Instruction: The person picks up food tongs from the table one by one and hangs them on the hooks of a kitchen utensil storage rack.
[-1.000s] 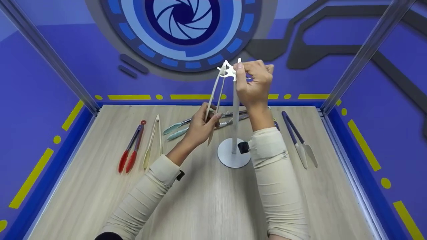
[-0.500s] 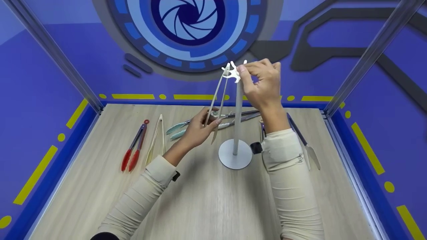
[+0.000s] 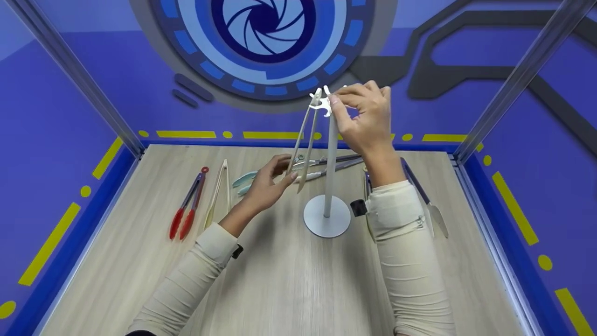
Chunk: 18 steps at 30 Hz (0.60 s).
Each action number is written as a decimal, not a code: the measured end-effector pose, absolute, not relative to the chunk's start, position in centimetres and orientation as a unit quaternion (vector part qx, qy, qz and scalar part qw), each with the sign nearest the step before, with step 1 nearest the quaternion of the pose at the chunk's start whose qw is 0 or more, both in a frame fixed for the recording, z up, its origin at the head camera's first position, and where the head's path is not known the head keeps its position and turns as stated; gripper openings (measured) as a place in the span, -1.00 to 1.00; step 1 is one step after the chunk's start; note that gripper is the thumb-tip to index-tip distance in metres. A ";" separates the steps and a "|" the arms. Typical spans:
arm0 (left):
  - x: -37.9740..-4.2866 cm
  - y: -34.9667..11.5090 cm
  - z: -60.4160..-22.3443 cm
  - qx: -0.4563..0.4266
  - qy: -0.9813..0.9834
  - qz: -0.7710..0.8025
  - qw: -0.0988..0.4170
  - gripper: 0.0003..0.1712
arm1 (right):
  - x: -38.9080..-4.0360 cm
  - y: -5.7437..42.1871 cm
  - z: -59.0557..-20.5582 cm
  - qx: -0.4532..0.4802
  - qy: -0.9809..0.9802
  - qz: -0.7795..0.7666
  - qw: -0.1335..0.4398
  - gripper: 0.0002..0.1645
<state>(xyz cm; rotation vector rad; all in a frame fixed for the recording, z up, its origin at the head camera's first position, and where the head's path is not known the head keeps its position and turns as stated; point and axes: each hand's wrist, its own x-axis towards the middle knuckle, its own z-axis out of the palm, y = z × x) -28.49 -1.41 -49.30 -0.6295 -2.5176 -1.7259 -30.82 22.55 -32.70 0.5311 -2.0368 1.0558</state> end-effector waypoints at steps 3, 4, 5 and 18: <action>-28.3 -2.4 -50.2 -0.196 -0.814 -0.546 0.026 -0.43 | -30.7 22.4 -32.7 0.198 -0.802 0.412 0.384 -0.80; -28.3 -2.7 -50.5 -0.193 -0.817 -0.543 0.031 -0.43 | -30.6 22.4 -32.7 0.195 -0.804 0.408 0.386 -0.80; -28.2 -3.1 -50.8 -0.190 -0.819 -0.540 0.034 -0.44 | -30.6 22.3 -32.7 0.188 -0.805 0.409 0.386 -0.80; -26.7 -10.6 -55.3 -0.073 -0.847 -0.522 0.065 -0.55 | -30.7 22.2 -33.3 0.191 -0.794 0.413 0.404 -0.85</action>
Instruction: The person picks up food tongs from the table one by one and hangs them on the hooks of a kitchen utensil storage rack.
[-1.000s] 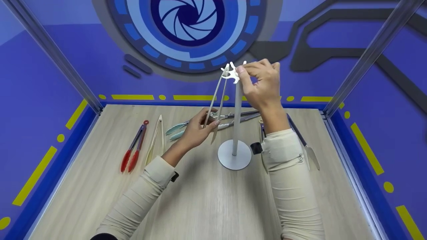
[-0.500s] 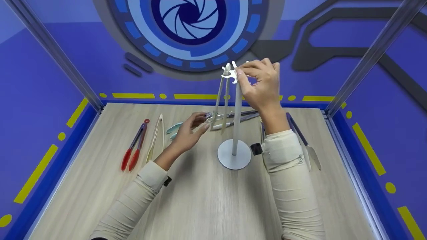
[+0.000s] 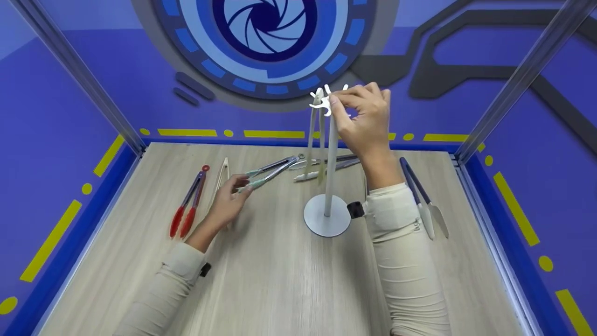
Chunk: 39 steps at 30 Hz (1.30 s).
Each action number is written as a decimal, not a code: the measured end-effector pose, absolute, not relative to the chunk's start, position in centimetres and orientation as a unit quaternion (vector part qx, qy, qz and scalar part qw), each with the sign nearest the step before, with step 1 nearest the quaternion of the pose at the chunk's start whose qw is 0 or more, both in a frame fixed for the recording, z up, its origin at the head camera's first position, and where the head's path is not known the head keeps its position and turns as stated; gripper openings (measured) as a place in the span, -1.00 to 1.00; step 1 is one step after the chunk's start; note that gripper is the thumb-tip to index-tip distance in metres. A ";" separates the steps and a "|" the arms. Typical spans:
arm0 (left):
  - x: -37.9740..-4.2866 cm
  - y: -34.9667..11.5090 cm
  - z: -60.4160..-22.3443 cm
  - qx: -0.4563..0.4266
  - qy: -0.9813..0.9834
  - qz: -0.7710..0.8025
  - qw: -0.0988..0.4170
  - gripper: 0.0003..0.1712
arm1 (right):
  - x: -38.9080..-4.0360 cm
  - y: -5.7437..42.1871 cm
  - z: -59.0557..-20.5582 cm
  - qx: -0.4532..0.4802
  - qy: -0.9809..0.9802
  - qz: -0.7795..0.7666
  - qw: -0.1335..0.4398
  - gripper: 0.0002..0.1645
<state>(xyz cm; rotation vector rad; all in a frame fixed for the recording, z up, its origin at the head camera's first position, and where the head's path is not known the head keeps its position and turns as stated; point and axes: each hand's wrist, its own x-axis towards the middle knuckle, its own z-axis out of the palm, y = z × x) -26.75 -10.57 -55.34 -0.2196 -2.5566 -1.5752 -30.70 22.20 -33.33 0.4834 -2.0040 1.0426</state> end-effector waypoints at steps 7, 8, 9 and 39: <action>-25.8 -16.9 -57.2 0.021 -0.888 -0.450 0.095 -0.57 | -30.5 22.3 -33.5 0.197 -0.795 0.399 0.413 -0.83; -25.8 -17.7 -57.4 0.038 -0.893 -0.436 0.100 -0.57 | -30.5 22.2 -33.5 0.199 -0.795 0.395 0.415 -0.83; -25.8 -18.6 -57.5 0.052 -0.899 -0.422 0.107 -0.56 | -30.5 22.2 -33.5 0.201 -0.795 0.393 0.416 -0.83; -26.1 -25.0 -63.3 0.175 -0.945 -0.275 0.027 -0.17 | -28.4 24.3 -30.2 0.229 -0.887 0.299 0.267 -0.67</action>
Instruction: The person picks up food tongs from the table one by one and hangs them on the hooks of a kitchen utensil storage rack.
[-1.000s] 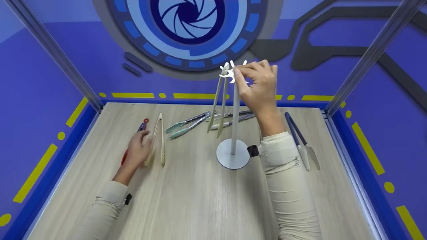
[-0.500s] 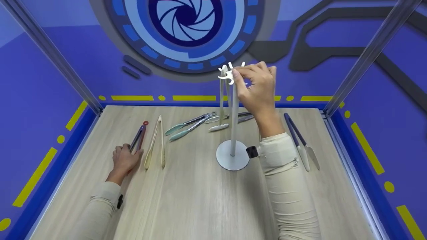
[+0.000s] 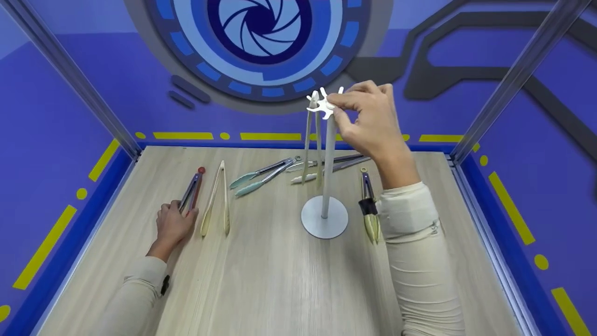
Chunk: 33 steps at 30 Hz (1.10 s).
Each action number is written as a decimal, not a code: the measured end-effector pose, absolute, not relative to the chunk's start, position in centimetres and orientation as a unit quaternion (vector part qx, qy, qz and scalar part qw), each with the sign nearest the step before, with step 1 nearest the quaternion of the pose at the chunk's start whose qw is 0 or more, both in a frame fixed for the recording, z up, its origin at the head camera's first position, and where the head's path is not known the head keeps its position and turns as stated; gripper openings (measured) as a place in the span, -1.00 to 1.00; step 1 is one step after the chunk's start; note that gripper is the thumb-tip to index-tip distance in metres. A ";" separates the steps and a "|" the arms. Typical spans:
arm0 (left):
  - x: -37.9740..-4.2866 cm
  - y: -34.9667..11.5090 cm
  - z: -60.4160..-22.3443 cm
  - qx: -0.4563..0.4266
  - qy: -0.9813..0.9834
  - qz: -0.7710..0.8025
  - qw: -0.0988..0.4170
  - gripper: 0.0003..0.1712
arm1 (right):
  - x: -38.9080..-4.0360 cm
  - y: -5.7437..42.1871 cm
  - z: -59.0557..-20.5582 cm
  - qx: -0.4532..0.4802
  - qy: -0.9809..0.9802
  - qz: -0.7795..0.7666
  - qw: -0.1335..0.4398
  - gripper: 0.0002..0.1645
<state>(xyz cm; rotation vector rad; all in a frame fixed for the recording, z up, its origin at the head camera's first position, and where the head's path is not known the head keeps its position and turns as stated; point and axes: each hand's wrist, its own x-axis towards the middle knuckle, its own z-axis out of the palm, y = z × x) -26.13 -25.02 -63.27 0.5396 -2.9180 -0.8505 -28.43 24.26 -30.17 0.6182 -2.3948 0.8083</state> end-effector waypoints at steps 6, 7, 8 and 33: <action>-26.2 -25.1 -63.4 0.175 -0.947 -0.268 0.026 -0.18 | -27.3 24.9 -28.8 0.217 -0.921 0.277 0.169 -0.56; -26.2 -25.1 -63.4 0.176 -0.947 -0.268 0.026 -0.17 | -27.2 25.0 -28.6 0.213 -0.924 0.274 0.158 -0.55; -26.3 -25.2 -63.5 0.176 -0.947 -0.267 0.026 -0.18 | -27.1 25.0 -28.5 0.209 -0.928 0.271 0.146 -0.54; -26.0 -25.0 -63.4 0.168 -0.949 -0.263 0.041 -0.16 | -26.9 25.2 -29.0 0.214 -0.920 0.306 0.116 -0.29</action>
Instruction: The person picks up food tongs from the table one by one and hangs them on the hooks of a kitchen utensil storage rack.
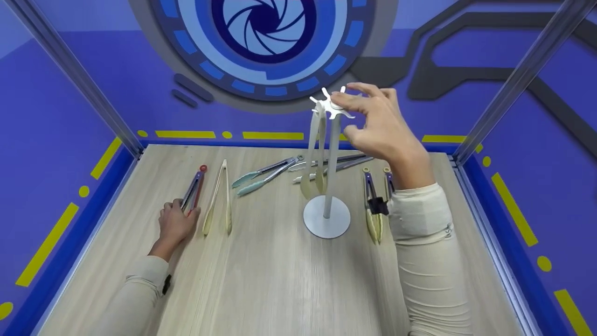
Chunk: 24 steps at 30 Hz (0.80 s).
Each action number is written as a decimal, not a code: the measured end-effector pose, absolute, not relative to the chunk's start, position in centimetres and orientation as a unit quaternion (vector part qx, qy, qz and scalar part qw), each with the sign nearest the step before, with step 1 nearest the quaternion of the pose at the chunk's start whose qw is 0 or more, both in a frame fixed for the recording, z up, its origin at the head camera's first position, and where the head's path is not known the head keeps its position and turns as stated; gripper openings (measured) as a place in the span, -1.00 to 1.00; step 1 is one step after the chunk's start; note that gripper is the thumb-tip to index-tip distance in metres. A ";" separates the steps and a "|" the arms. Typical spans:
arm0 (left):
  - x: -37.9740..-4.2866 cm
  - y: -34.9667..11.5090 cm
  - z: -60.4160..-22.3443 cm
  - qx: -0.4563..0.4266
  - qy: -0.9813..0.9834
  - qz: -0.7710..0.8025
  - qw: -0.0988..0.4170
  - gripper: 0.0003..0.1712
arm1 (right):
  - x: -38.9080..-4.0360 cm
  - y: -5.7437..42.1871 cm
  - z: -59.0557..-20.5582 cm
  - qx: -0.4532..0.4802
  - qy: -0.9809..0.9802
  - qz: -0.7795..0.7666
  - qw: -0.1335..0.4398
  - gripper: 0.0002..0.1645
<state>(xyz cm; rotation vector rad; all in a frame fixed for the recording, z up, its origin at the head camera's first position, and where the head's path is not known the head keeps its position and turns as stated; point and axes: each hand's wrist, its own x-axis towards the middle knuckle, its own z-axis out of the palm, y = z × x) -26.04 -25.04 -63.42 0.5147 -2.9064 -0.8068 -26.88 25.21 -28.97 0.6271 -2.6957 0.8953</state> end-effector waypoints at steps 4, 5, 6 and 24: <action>-26.2 -25.0 -63.3 0.169 -0.948 -0.267 0.039 -0.16 | -26.9 25.3 -29.2 0.212 -0.918 0.315 0.115 -0.38; -26.3 -25.1 -63.3 0.172 -0.947 -0.270 0.040 -0.17 | -26.9 25.3 -29.3 0.213 -0.916 0.318 0.117 -0.41; -26.3 -25.1 -63.3 0.174 -0.945 -0.274 0.040 -0.17 | -27.0 25.3 -29.4 0.213 -0.916 0.320 0.118 -0.44; -26.4 -23.8 -60.7 0.143 -0.908 -0.383 0.088 -0.39 | -28.4 25.2 -30.8 0.282 -0.867 0.342 0.226 -0.29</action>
